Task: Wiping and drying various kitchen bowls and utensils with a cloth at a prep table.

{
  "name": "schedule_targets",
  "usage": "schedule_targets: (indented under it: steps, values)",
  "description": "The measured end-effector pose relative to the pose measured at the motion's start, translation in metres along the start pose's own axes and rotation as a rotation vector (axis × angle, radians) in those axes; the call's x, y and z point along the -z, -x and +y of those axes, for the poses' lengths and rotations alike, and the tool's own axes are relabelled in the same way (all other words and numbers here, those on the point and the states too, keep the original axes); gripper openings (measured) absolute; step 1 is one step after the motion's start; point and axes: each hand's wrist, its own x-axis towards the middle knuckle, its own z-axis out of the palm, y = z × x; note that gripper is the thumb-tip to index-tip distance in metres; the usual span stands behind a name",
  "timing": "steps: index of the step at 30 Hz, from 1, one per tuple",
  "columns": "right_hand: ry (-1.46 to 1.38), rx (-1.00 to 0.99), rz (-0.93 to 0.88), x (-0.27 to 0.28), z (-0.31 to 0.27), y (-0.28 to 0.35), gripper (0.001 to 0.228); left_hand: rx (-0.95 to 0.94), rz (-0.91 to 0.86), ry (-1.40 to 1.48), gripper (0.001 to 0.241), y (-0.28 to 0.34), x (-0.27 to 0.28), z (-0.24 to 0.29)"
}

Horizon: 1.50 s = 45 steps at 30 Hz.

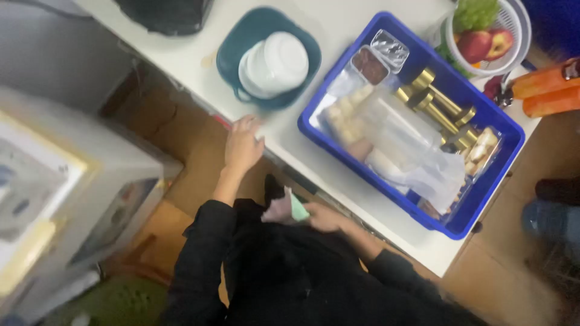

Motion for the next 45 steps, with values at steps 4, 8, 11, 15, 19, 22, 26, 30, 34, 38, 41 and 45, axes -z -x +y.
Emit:
schedule_targets:
  steps: [4, 8, 11, 15, 19, 22, 26, 30, 34, 38, 41, 45]
  values:
    - [0.061, -0.224, 0.305, 0.006, -0.009, -0.025, 0.041, -0.321, -0.099, -0.247, 0.052, -0.072, -0.025, -0.058]
    - [0.117, -0.251, 0.594, 0.017, -0.015, -0.054, 0.030, -0.504, -0.218, -0.231, 0.050, -0.122, -0.050, -0.124]
    - [-0.066, -0.215, 0.640, 0.013, -0.045, -0.085, 0.027, -0.555, -0.287, -0.167, 0.052, -0.161, -0.043, -0.154]
    - [-0.436, -0.361, 0.526, 0.001, -0.047, -0.120, 0.032, -0.654, -0.342, -0.144, 0.054, -0.237, -0.055, -0.177]
    - [-0.653, -0.293, 0.841, -0.009, -0.048, -0.155, 0.046, -0.778, -0.374, -0.159, 0.054, -0.309, -0.096, -0.185]
    - [-0.671, -0.416, 0.812, 0.001, -0.103, -0.171, 0.038, -0.823, -0.399, -0.191, 0.052, -0.346, -0.116, -0.168]
    - [-0.469, -0.156, 0.902, -0.007, -0.094, -0.165, 0.017, -0.647, -0.593, -0.144, 0.045, -0.404, -0.106, -0.112]
    - [-0.884, -0.400, 1.139, 0.035, -0.146, -0.176, 0.060, -0.558, -0.751, -0.111, 0.041, -0.449, -0.119, -0.074]
    - [-0.832, -0.536, 1.090, 0.049, -0.122, -0.172, 0.059, -0.861, -0.324, -0.195, 0.054, -0.496, -0.150, -0.036]
    - [-0.411, -0.803, 1.015, 0.072, -0.116, -0.178, 0.034, -1.083, -0.060, -0.332, 0.050, -0.530, -0.192, -0.027]
    - [-0.341, -0.704, 1.109, 0.090, -0.120, -0.183, 0.030, -1.197, -0.266, -0.447, 0.022, -0.533, -0.206, -0.036]
    - [-0.298, -0.558, 1.103, 0.122, -0.131, -0.189, 0.027, -1.370, -0.475, -0.564, 0.013, -0.537, -0.214, -0.038]
